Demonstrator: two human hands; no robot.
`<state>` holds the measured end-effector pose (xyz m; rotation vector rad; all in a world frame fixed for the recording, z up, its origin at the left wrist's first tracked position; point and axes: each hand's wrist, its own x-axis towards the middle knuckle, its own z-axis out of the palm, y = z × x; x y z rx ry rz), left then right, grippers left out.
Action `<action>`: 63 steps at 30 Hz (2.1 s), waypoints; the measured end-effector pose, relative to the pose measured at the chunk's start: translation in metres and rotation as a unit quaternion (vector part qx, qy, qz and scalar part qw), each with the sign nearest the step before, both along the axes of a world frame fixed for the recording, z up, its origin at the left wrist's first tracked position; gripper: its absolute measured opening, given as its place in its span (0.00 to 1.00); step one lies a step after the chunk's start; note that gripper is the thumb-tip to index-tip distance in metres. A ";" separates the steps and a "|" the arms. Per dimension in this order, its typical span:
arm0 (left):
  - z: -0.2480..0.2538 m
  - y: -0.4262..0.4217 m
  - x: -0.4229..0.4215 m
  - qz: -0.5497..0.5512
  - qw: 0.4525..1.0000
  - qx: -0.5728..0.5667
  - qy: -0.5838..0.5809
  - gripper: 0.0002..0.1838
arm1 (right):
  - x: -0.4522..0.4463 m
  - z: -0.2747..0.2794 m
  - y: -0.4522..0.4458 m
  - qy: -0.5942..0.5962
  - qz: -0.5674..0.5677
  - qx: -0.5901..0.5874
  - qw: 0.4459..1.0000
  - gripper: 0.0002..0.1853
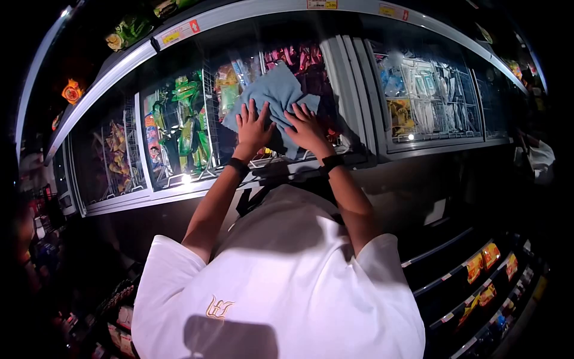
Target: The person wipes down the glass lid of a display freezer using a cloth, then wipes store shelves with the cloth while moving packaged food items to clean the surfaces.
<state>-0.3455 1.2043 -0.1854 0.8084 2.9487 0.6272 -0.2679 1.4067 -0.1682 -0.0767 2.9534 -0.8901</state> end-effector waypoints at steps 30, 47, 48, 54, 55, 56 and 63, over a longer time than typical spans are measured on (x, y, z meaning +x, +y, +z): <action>-0.013 0.019 -0.070 0.019 0.996 -0.006 -0.086 0.49 | -0.032 0.006 -0.009 0.084 -0.033 -0.041 0.995 0.27; -0.028 0.073 -0.124 0.020 1.000 -0.004 0.024 0.39 | -0.146 -0.025 0.033 0.130 -0.062 -0.048 0.988 0.23; -0.022 0.067 -0.117 -0.011 1.000 -0.006 0.014 0.39 | -0.132 -0.010 0.026 0.120 -0.042 -0.032 0.991 0.22; 0.002 0.035 -0.089 -0.089 0.996 -0.016 -0.024 0.36 | -0.063 0.016 0.070 0.078 -0.018 -0.009 0.997 0.32; 0.004 0.039 -0.094 -0.095 0.995 -0.016 -0.027 0.36 | -0.066 0.016 0.084 0.063 -0.041 -0.027 0.997 0.33; 0.004 0.045 -0.101 -0.096 0.995 -0.028 -0.009 0.36 | -0.072 0.015 0.097 0.070 -0.050 -0.007 0.996 0.33; -0.017 0.114 -0.187 -0.039 0.999 0.003 0.027 0.35 | -0.197 -0.008 0.115 0.052 -0.181 -0.017 0.982 0.30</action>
